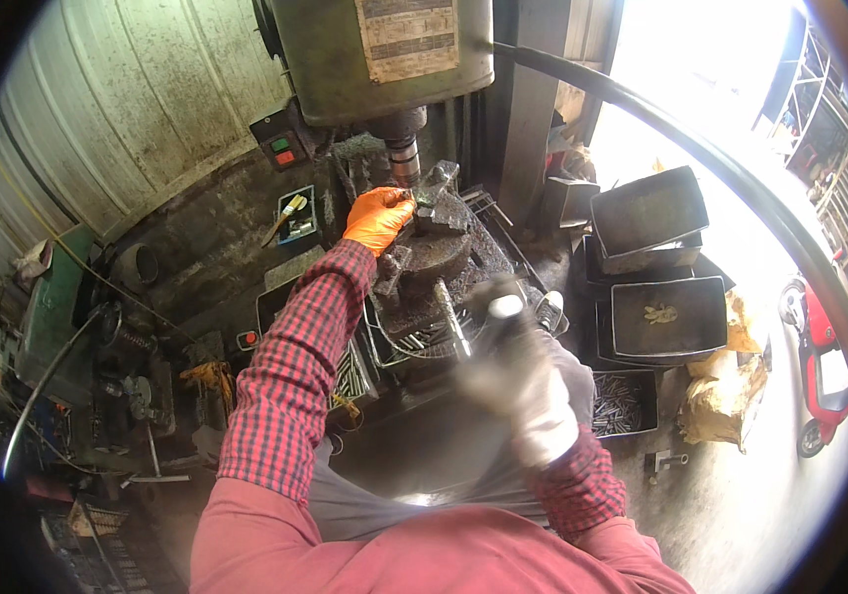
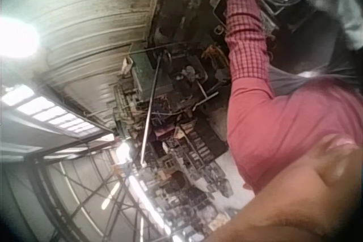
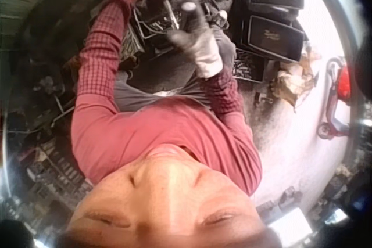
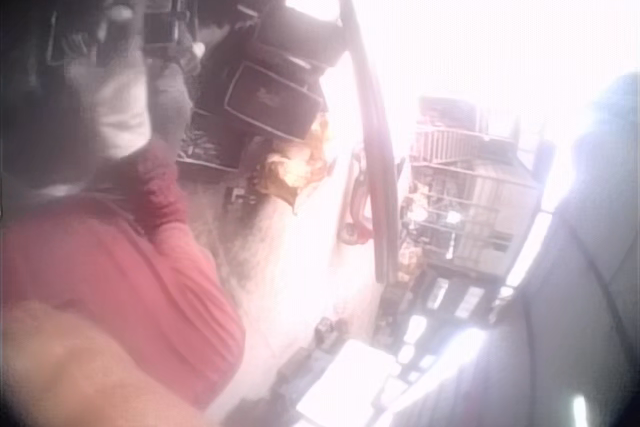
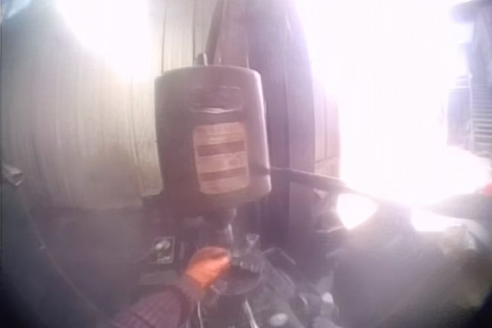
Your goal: The person sits on the floor in front of a drill press and repeatedly picks up small metal rods from a tray, places them under the drill bit, and operates the machine to drill holes. After each cycle, the person removes the rod and places it into a collection bin.
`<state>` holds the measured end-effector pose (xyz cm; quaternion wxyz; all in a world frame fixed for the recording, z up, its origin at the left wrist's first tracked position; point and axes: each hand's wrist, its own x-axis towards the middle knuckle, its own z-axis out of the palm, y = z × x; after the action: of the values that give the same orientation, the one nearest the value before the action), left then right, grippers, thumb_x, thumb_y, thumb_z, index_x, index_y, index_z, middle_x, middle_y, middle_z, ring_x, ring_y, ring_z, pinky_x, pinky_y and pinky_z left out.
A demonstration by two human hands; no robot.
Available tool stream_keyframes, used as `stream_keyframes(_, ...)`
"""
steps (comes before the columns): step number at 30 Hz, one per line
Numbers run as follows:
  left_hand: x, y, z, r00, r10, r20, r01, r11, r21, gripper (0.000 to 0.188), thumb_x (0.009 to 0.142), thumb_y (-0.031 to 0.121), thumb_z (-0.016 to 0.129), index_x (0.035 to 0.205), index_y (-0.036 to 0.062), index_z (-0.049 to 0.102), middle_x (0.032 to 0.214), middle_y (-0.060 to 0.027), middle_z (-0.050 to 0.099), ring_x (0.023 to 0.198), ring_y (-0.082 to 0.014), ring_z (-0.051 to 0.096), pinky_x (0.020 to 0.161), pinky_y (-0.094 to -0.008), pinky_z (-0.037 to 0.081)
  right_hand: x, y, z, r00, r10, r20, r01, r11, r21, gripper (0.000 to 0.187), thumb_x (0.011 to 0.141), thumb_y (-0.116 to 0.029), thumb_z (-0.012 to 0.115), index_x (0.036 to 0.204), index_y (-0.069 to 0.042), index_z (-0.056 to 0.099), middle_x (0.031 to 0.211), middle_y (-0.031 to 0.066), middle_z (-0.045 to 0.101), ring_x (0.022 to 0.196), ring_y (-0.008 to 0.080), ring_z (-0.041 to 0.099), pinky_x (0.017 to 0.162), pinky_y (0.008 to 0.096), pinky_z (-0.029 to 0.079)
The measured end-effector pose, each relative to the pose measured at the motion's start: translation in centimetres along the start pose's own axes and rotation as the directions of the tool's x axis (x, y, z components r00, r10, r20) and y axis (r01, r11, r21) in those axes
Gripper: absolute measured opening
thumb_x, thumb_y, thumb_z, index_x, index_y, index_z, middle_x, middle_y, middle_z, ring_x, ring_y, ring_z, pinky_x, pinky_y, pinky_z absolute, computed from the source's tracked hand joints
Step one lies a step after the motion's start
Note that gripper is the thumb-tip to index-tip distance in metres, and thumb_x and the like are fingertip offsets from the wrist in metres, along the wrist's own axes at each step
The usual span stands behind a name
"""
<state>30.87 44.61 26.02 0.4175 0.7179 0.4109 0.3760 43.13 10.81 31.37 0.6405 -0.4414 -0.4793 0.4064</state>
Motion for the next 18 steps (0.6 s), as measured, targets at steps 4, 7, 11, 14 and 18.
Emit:
stream_keyframes(4,-0.3,0.1,-0.3,0.999,-0.005,0.049,-0.003,0.986,0.169,0.031,0.095,0.024,0.081,0.118,0.0027,0.079,0.101,-0.0002,0.079,0.095,-0.0098,0.07,0.089,-0.029,0.054,-0.5,0.9,4.3,0.821,-0.134,0.555,0.477,0.696,-0.538,0.092,0.07,-0.014,0.092,0.149,0.003,0.049,0.143,0.0262,0.057,0.14,0.0426,0.053,0.124,0.0474,0.039)
stream_keyframes(7,-0.2,-0.4,-0.1,0.998,0.05,0.035,-0.054,0.991,0.124,0.029,0.094,0.026,0.08,0.117,0.0067,0.08,0.101,-0.0005,0.08,0.097,-0.0099,0.071,0.089,-0.0298,0.054,-0.3,3.6,3.9,0.855,0.117,0.506,0.307,0.671,-0.675,0.093,0.076,-0.024,0.09,0.152,0.006,0.045,0.145,0.0262,0.057,0.139,0.0439,0.053,0.12,0.048,0.043)
stream_keyframes(11,0.1,-0.9,0.4,0.997,0.048,0.058,-0.059,0.978,0.199,0.028,0.092,0.03,0.078,0.11,0.0083,0.081,0.096,-0.0068,0.082,0.092,-0.0157,0.075,0.085,-0.0337,0.055,-1.0,6.1,2.2,0.925,0.09,0.37,0.2,0.711,-0.674,0.095,0.082,-0.022,0.088,0.159,0.003,0.039,0.157,0.0298,0.047,0.146,0.0443,0.047,0.123,0.0466,0.04)
stream_keyframes(14,0.2,-0.5,0.5,0.999,-0.002,0.05,-0.009,0.978,0.208,0.028,0.092,0.029,0.077,0.11,0.0084,0.081,0.095,-0.007,0.081,0.09,-0.0174,0.075,0.084,-0.0346,0.055,-1.7,5.5,2.2,0.912,0.061,0.407,0.201,0.797,-0.57,0.094,0.083,-0.021,0.086,0.16,0.003,0.038,0.16,0.0296,0.044,0.15,0.0444,0.044,0.125,0.046,0.038)
stream_keyframes(18,0.1,0.6,0.1,0.997,-0.033,0.065,0.013,0.96,0.28,0.032,0.09,0.032,0.079,0.111,0.0091,0.082,0.094,-0.0019,0.08,0.088,-0.0092,0.071,0.083,-0.0291,0.053,-1.8,2.9,1.9,0.955,-0.041,0.292,0.239,0.69,-0.683,0.088,0.083,-0.008,0.079,0.16,0.003,0.037,0.157,0.0288,0.048,0.147,0.046,0.047,0.124,0.0483,0.041)
